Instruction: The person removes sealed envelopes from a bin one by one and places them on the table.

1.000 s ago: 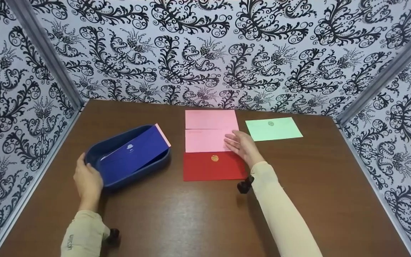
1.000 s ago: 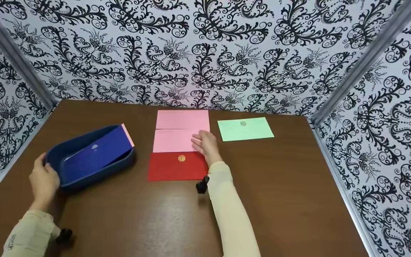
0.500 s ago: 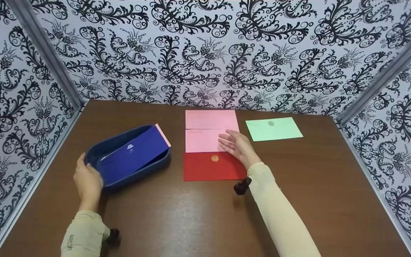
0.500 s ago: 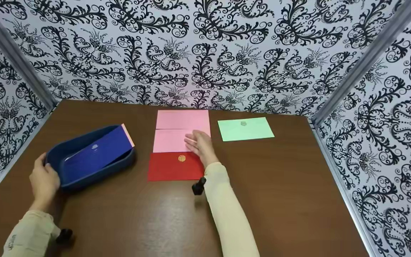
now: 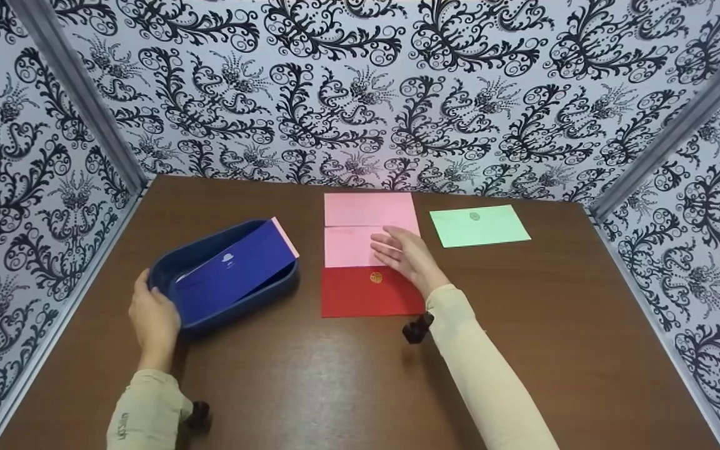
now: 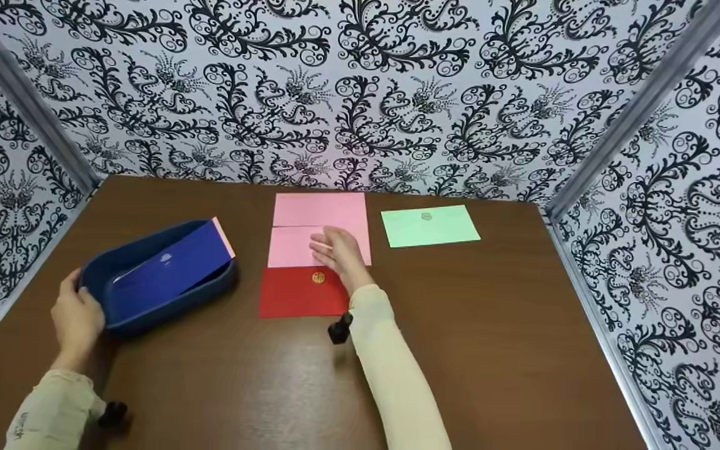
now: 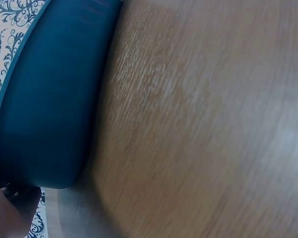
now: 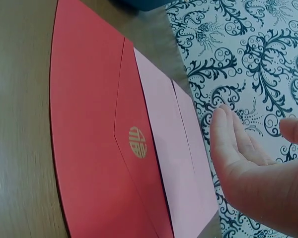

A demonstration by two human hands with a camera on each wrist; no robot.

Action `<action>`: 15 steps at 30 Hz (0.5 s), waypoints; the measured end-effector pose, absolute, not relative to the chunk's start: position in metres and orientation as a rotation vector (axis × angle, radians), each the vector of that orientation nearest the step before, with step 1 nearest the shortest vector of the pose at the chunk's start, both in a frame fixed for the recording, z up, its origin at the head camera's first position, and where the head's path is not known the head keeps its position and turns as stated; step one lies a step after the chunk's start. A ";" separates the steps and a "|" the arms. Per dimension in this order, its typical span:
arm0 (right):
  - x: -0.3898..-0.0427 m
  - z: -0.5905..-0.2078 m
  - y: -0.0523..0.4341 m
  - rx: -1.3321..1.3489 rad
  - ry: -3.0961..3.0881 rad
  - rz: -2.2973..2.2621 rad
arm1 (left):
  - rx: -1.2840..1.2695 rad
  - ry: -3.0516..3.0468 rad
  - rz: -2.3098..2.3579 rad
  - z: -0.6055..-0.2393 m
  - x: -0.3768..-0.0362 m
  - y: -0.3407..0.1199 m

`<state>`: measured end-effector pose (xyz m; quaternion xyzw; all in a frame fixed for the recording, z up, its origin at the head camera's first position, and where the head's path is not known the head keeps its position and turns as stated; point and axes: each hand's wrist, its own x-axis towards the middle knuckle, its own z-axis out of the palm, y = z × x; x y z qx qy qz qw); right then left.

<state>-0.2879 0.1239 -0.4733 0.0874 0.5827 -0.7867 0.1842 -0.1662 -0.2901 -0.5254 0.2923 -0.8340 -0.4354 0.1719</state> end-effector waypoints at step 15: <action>-0.283 -0.473 0.108 0.185 1.607 -2.240 | 0.813 -2.363 -1.229 -0.526 -0.167 -0.290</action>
